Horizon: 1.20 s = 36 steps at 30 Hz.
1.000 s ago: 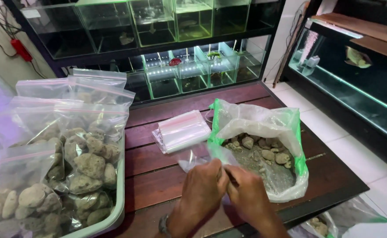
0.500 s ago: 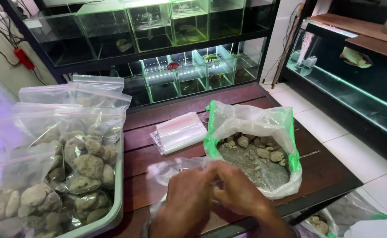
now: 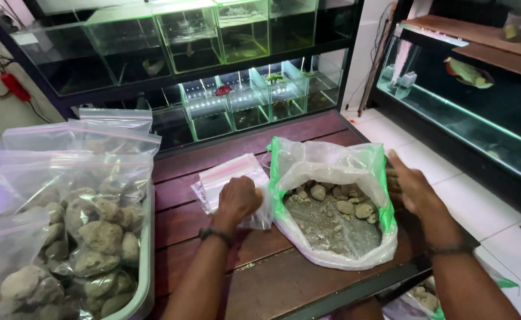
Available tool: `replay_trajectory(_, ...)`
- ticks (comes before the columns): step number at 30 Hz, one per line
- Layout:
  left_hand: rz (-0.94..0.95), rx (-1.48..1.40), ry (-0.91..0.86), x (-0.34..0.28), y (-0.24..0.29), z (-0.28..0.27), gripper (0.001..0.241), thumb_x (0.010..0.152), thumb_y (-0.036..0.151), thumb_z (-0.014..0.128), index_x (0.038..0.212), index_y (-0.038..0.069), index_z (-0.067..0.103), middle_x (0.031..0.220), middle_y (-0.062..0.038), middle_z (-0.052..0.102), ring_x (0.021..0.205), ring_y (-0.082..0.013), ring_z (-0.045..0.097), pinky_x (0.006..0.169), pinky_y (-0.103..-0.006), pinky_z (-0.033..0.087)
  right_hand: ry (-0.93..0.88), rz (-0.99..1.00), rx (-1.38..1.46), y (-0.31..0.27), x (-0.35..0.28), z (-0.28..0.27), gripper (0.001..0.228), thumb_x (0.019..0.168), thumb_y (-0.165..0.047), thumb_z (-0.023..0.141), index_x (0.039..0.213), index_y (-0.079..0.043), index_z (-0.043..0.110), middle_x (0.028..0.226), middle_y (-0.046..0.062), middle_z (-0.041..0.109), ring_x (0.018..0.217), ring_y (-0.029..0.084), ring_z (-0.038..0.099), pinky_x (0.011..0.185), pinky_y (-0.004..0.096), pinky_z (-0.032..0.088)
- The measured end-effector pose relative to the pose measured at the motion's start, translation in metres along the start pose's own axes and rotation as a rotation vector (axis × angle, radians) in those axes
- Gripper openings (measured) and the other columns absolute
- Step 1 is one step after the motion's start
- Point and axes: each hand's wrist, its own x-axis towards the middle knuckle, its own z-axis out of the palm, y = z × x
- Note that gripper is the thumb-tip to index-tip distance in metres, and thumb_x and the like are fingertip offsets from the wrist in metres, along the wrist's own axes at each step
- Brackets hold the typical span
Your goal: The person transfers porous volcanic rocks from a larger bag into smaller clear plastic bags by hand and seals the bags.
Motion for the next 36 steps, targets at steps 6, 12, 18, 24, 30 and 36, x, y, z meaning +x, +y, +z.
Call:
replay_trajectory(6, -0.051, -0.474, 0.014, 0.034, 0.009, -0.007, 0.084, 0.094, 0.065, 0.044, 0.099, -0.014, 0.072, 0.110, -0.041, 0.068, 0.118, -0.0554, 0.063, 0.097, -0.0638, 0.048, -0.204, -0.051, -0.044, 0.031, 0.066, 0.013, 0.048, 0.087, -0.032, 0.086, 0.115, 0.003, 0.068, 0.089, 0.016, 0.074, 0.075, 0.024, 0.073, 0.070, 0.041, 0.059)
replay_trajectory(12, 0.062, -0.559, -0.097, 0.055, 0.015, 0.011, 0.068, 0.087, 0.059, 0.066, 0.088, -0.008, 0.076, 0.101, -0.039, 0.071, 0.111, -0.0555, 0.065, 0.096, -0.0558, 0.048, -0.272, -0.146, 0.158, -0.008, -0.004, 0.035, 0.027, 0.096, -0.024, 0.076, 0.113, -0.003, 0.071, 0.096, 0.016, 0.074, 0.081, 0.025, 0.073, 0.078, 0.046, 0.061)
replay_trajectory(18, 0.288, -0.749, 0.167, 0.081, 0.010, 0.029, 0.030, 0.085, 0.031, 0.071, 0.067, 0.009, 0.066, 0.063, -0.001, 0.058, 0.071, -0.0143, 0.052, 0.068, -0.0342, 0.048, -0.331, -0.292, 0.280, -0.017, -0.009, 0.033, 0.020, 0.105, -0.025, 0.065, 0.114, -0.007, 0.071, 0.103, 0.013, 0.075, 0.087, 0.023, 0.074, 0.089, 0.046, 0.060)
replay_trajectory(24, 0.375, -0.985, 0.127, 0.030, 0.048, -0.011, 0.020, 0.091, 0.022, 0.069, 0.076, 0.009, 0.069, 0.068, 0.004, 0.058, 0.071, -0.0091, 0.051, 0.062, -0.0276, 0.046, -0.225, -0.264, 0.377, -0.022, -0.028, 0.047, 0.023, 0.101, -0.029, 0.071, 0.114, -0.010, 0.071, 0.094, 0.010, 0.074, 0.085, 0.020, 0.075, 0.086, 0.040, 0.062)
replay_trajectory(30, 0.331, -1.051, 0.074, 0.014, 0.055, -0.028, 0.017, 0.088, 0.023, 0.069, 0.077, 0.010, 0.069, 0.064, 0.001, 0.056, 0.064, -0.0096, 0.050, 0.057, -0.0251, 0.041, -0.183, -0.312, 0.464, -0.023, -0.013, 0.049, 0.025, 0.101, -0.031, 0.073, 0.115, -0.011, 0.070, 0.096, 0.005, 0.073, 0.086, 0.014, 0.074, 0.088, 0.034, 0.061)
replay_trajectory(36, 0.242, -0.766, 0.059, 0.051, 0.017, 0.000, 0.025, 0.079, 0.026, 0.073, 0.064, 0.009, 0.065, 0.061, -0.002, 0.054, 0.063, -0.0156, 0.049, 0.058, -0.0325, 0.040, -0.243, -0.066, 0.243, -0.010, 0.008, 0.040, 0.033, 0.093, -0.023, 0.079, 0.113, 0.000, 0.067, 0.092, 0.019, 0.073, 0.079, 0.029, 0.075, 0.079, 0.048, 0.061)
